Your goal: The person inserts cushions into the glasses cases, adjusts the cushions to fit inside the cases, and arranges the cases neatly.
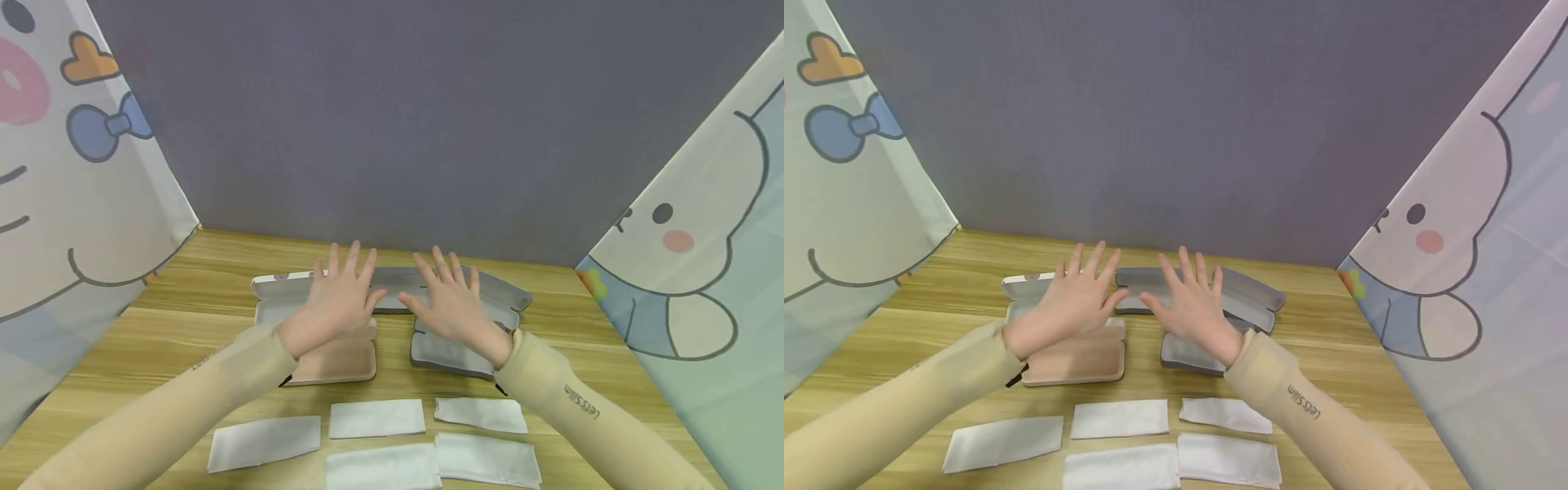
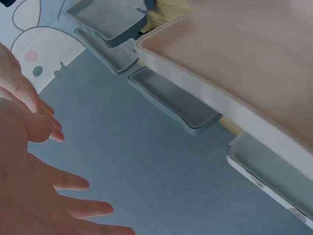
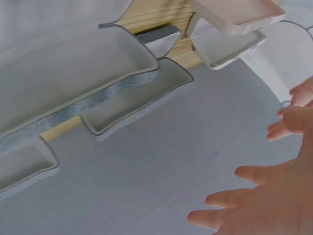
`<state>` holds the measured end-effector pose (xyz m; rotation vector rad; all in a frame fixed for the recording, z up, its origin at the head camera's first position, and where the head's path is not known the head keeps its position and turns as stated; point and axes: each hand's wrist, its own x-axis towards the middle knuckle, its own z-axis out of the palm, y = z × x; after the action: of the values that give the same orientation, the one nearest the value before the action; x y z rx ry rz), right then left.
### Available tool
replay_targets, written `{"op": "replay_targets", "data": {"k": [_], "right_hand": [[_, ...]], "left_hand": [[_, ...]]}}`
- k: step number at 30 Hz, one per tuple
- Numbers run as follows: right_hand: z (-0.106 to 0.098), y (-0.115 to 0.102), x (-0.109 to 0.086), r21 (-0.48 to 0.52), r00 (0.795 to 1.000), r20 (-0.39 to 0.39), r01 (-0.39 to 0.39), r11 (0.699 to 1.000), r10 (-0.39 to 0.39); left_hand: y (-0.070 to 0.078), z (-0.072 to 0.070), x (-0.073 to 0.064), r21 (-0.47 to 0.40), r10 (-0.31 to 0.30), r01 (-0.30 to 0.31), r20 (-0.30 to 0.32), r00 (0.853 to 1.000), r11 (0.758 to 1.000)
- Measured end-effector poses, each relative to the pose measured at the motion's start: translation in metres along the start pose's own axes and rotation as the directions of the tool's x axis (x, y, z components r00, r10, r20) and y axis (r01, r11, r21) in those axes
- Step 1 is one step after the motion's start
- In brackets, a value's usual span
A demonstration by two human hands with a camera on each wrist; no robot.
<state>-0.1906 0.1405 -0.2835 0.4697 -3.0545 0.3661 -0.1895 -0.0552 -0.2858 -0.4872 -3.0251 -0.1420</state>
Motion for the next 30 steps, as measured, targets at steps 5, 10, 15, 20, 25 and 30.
{"op": "replay_targets", "data": {"k": [5, 10, 15, 20, 25, 30], "right_hand": [[0.000, -0.009, -0.004, -0.025, 1.000, -0.014, 0.023, 0.999, -0.023], [0.001, -0.015, -0.009, -0.023, 0.998, -0.027, 0.047, 0.999, -0.048], [0.003, -0.020, -0.015, -0.018, 0.998, -0.027, 0.062, 0.998, -0.062], [0.003, -0.027, -0.019, -0.017, 0.996, -0.023, 0.088, 0.996, -0.088], [0.004, -0.033, -0.026, -0.016, 0.993, -0.017, 0.120, 0.993, -0.121], [0.007, -0.042, -0.035, -0.001, 0.986, -0.012, 0.165, 0.986, -0.165]], "left_hand": [[-0.012, 0.004, -0.014, 0.011, -0.006, 0.007, -0.058, 0.998, 1.000], [-0.025, 0.007, -0.033, 0.020, -0.015, 0.017, -0.096, 0.995, 1.000], [-0.039, 0.010, -0.055, 0.069, -0.039, 0.049, -0.136, 0.990, 0.996], [-0.054, 0.011, -0.075, 0.098, -0.064, 0.081, -0.168, 0.984, 0.992], [-0.068, 0.012, -0.097, 0.089, -0.096, 0.113, -0.173, 0.980, 0.990], [-0.084, 0.020, -0.121, 0.090, -0.139, 0.161, -0.212, 0.967, 0.983]]}}
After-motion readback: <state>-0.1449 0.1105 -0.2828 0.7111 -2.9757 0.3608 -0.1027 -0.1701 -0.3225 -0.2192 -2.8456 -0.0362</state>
